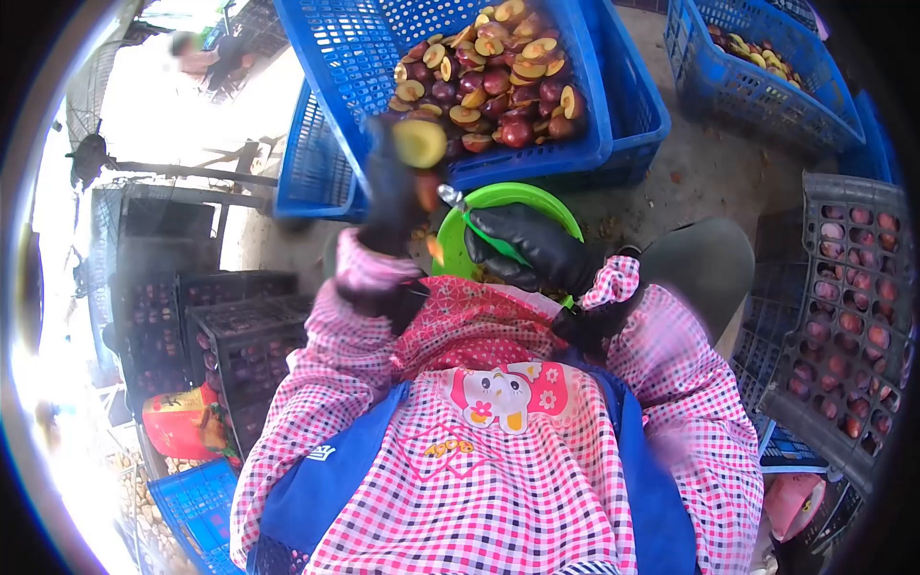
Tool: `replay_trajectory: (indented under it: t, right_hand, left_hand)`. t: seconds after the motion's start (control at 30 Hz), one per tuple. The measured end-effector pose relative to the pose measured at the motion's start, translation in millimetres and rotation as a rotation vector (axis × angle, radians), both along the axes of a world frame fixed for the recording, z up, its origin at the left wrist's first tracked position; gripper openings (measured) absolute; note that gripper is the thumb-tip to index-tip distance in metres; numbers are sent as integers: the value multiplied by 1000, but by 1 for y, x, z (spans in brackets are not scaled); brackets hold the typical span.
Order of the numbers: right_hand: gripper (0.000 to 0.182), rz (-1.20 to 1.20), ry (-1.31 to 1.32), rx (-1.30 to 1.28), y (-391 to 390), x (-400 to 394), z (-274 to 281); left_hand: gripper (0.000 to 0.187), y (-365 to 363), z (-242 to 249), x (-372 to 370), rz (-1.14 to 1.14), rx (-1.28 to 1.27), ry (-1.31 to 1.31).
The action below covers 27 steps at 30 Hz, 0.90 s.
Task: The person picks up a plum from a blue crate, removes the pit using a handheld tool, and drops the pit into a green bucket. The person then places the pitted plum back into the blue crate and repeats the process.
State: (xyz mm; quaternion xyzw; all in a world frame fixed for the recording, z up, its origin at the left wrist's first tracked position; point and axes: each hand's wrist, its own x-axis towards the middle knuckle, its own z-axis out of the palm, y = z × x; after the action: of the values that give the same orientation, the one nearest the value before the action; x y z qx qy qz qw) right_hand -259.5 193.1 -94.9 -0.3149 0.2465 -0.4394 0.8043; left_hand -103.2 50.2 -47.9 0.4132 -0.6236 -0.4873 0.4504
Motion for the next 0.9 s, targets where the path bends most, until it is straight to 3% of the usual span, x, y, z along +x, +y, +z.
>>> replay_trajectory:
  t: [0.03, 0.1, 0.13, 0.2, 0.27, 0.33, 0.4, 0.43, 0.47, 0.5, 0.6, 0.63, 0.7, 0.73, 0.77, 0.8, 0.83, 0.9]
  right_hand:
    - [39, -9, -2, -1, -2, 1, -4]
    - [34, -94, 474, -179, -1, 6, -12]
    - [30, -110, 514, -216, 0, 7, -19]
    - [31, -80, 479, -234, -1, 3, -14]
    - [31, -49, 439, -249, -2, -1, -2]
    - [31, -83, 450, -157, 1, -7, 19]
    - [31, -112, 398, -158, 2, -15, 27]
    - [31, -137, 342, -164, 1, -19, 29]
    - [31, -144, 347, -161, 2, -21, 28]
    - [31, -229, 331, -146, 3, -24, 25]
    - [32, -417, 332, -41, 0, -31, 15]
    - [33, -506, 342, 47, -2, -32, 12]
    - [33, -642, 441, -22, -6, -30, 11]
    - [34, -767, 541, -89, -8, -27, 11]
    - [34, -758, 535, -91, -10, -25, 4]
    - [34, -815, 698, -195, -12, -23, -6]
    - [34, -869, 861, -303, -14, -21, -8]
    - [34, -820, 953, -319, -11, -17, -1]
  left_hand:
    - [57, -15, 6, 11, 81, -103, -19]
    - [53, -57, 48, 60, 101, -78, -73]
    - [53, -67, 60, 65, 92, -75, -71]
    - [54, -80, 75, 66, 524, -1165, -1219]
    - [53, -89, 44, 33, 133, -1073, -842]
    - [45, -51, 25, -21, -210, -371, -1025]
    - [44, -39, -6, -59, -437, -408, -1072]
    - [44, -47, -35, -71, -442, -415, -1065]
    - [44, -61, -73, -79, -488, -618, -1012]
    - [44, -59, -76, -87, -530, -817, -951]
    - [39, -72, -61, -86, -655, -615, -991]
    - [36, -83, -53, -88, -683, -402, -1131]
    - [37, -75, -52, -65, -335, 531, -284]
    - [37, -70, -47, -54, -329, 531, -288]
    - [40, -66, -41, -42, -464, -191, -424]
    - [44, -57, -35, -32, -564, -923, -531]
    - [44, -41, -27, -27, -555, -920, -537]
    - [49, -7, -16, -28, -629, 466, 194]
